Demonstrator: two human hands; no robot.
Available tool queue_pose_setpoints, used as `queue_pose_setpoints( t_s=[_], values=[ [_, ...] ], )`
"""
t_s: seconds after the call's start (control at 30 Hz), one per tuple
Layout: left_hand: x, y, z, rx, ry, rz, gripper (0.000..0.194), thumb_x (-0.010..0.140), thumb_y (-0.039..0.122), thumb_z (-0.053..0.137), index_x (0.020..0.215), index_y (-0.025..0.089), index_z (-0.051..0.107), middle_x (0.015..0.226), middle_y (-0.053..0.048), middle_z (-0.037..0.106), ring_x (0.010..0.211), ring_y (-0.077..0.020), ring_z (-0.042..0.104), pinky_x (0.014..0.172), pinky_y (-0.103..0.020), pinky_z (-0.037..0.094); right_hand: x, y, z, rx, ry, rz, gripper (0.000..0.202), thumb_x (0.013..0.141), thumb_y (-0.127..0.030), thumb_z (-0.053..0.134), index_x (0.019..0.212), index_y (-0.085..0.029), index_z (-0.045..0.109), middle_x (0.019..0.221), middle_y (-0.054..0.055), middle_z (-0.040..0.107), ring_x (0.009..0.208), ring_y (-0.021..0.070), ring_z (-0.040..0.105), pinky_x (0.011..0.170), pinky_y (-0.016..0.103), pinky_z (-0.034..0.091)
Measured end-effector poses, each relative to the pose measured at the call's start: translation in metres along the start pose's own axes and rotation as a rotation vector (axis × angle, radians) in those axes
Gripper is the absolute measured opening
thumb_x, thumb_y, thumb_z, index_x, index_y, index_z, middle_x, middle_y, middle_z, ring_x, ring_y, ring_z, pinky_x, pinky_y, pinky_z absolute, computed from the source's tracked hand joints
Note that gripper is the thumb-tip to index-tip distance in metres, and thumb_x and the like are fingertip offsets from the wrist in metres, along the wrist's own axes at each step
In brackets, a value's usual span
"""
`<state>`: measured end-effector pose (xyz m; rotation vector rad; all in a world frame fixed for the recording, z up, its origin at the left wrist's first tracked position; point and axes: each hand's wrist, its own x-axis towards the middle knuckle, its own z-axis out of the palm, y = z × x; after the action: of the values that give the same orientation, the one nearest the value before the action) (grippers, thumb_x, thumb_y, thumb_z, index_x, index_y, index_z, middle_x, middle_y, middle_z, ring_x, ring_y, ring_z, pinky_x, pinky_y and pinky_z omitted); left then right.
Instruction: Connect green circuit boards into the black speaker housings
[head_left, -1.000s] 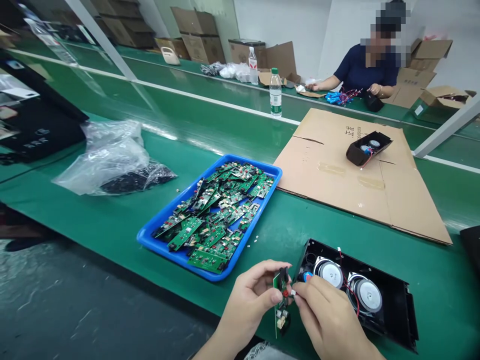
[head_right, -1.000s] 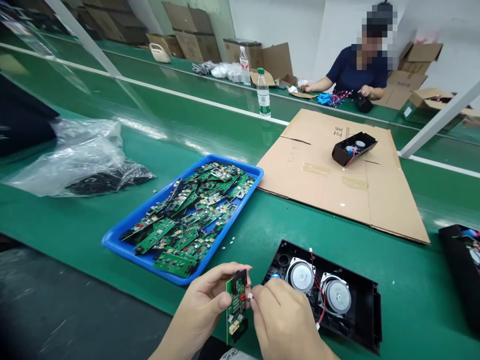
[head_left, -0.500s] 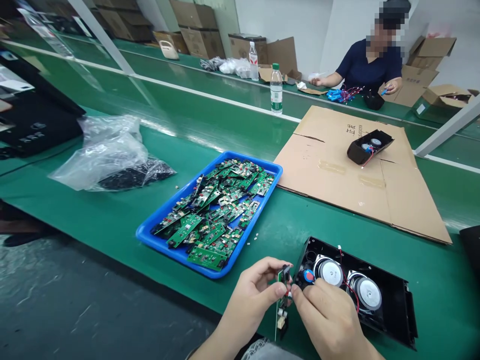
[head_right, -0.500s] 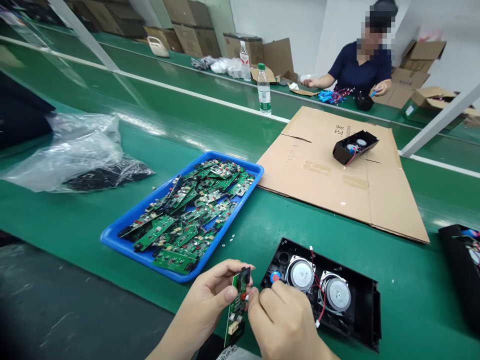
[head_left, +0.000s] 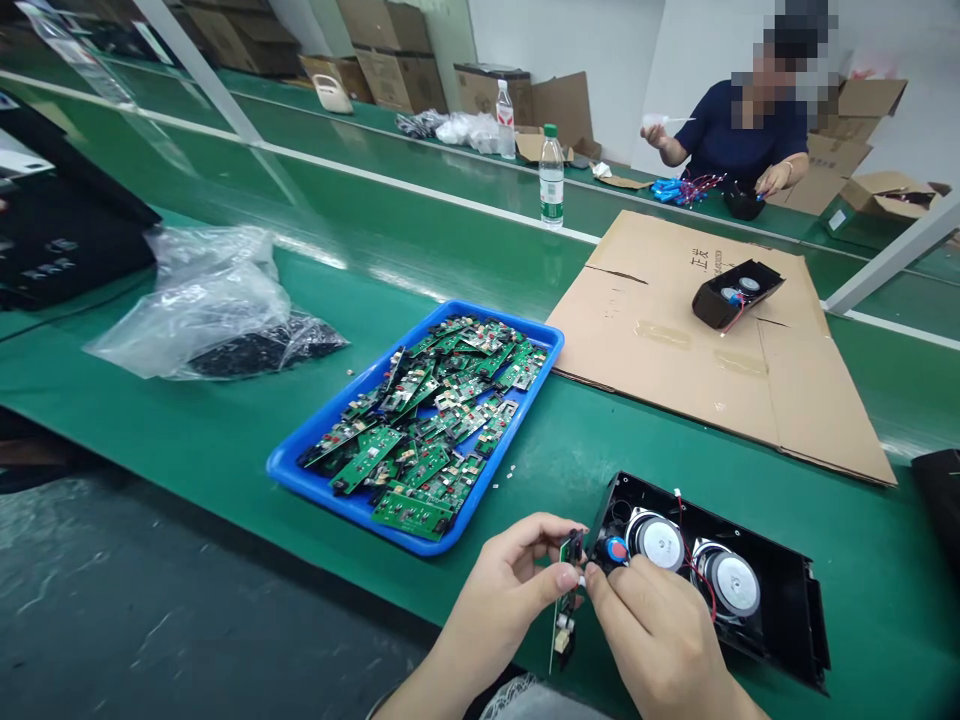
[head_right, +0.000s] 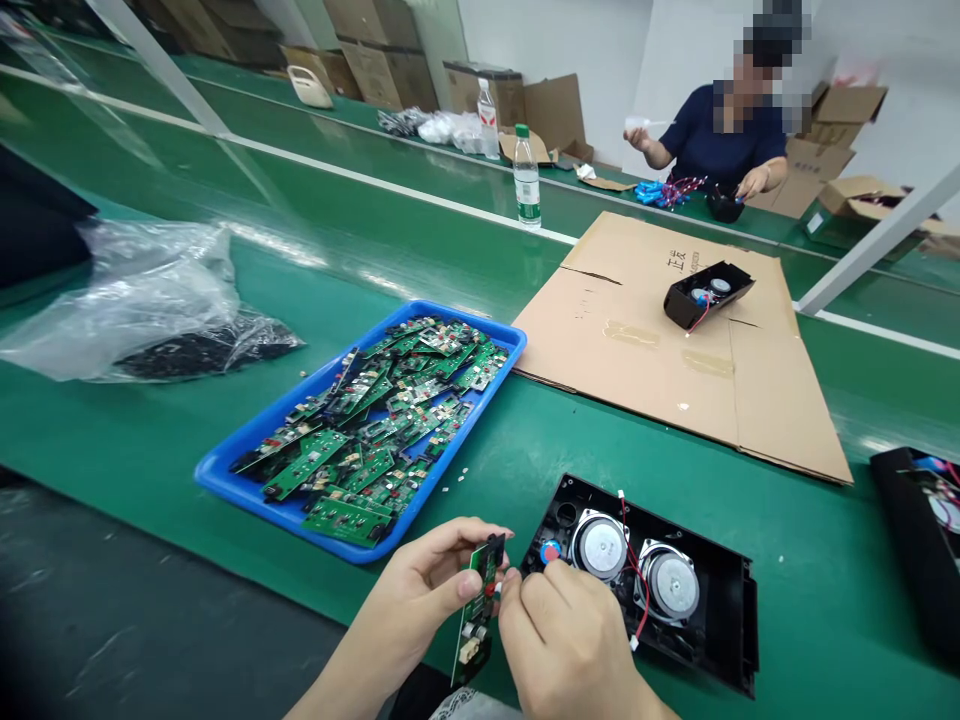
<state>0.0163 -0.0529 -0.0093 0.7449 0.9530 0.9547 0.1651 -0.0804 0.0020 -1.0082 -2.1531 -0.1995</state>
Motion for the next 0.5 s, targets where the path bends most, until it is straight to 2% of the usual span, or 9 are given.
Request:
queue_pose_setpoints(
  t_s=[0.2,0.33,0.5],
  values=[
    [-0.0015,0.0025,-0.0018,0.039,0.021,-0.005,0.04,0.05,0.047,0.086,0.077,0.019,0.075,0.071,-0.003,0.063,0.068,-0.0179,0.054,0.058,-0.025,0.053,-0.0015,-0.0009,0.0007,0.009,-0.021,-0.001,0.027,0.093,-0.006,0.042,0.079,-0.005,0.065,0.057,0.005,0.055,0.051,0.0138,0.042,0.044,0.028,0.029],
    [-0.0036,0.0013,-0.0012,0.057,0.0,-0.02,0.032,0.054,0.037,0.084,0.08,0.02,0.074,0.07,-0.001,0.062,0.067,-0.0173,0.055,0.059,-0.025,0.052,0.0001,-0.0013,-0.0006,0.018,-0.035,-0.011,0.03,0.094,-0.006,0.04,0.076,-0.005,0.065,0.056,0.005,0.054,0.05,0.0138,0.042,0.044,0.028,0.028],
    [-0.0037,0.0014,0.0034,0.207,0.024,0.052,0.019,0.06,0.026,0.078,0.078,0.021,0.076,0.073,-0.002,0.064,0.071,-0.0185,0.056,0.058,-0.022,0.049,0.002,-0.0048,-0.0004,-0.049,-0.055,-0.036,0.045,0.096,-0.007,0.029,0.065,-0.008,0.063,0.051,0.004,0.049,0.048,0.0142,0.038,0.044,0.029,0.026]
  ],
)
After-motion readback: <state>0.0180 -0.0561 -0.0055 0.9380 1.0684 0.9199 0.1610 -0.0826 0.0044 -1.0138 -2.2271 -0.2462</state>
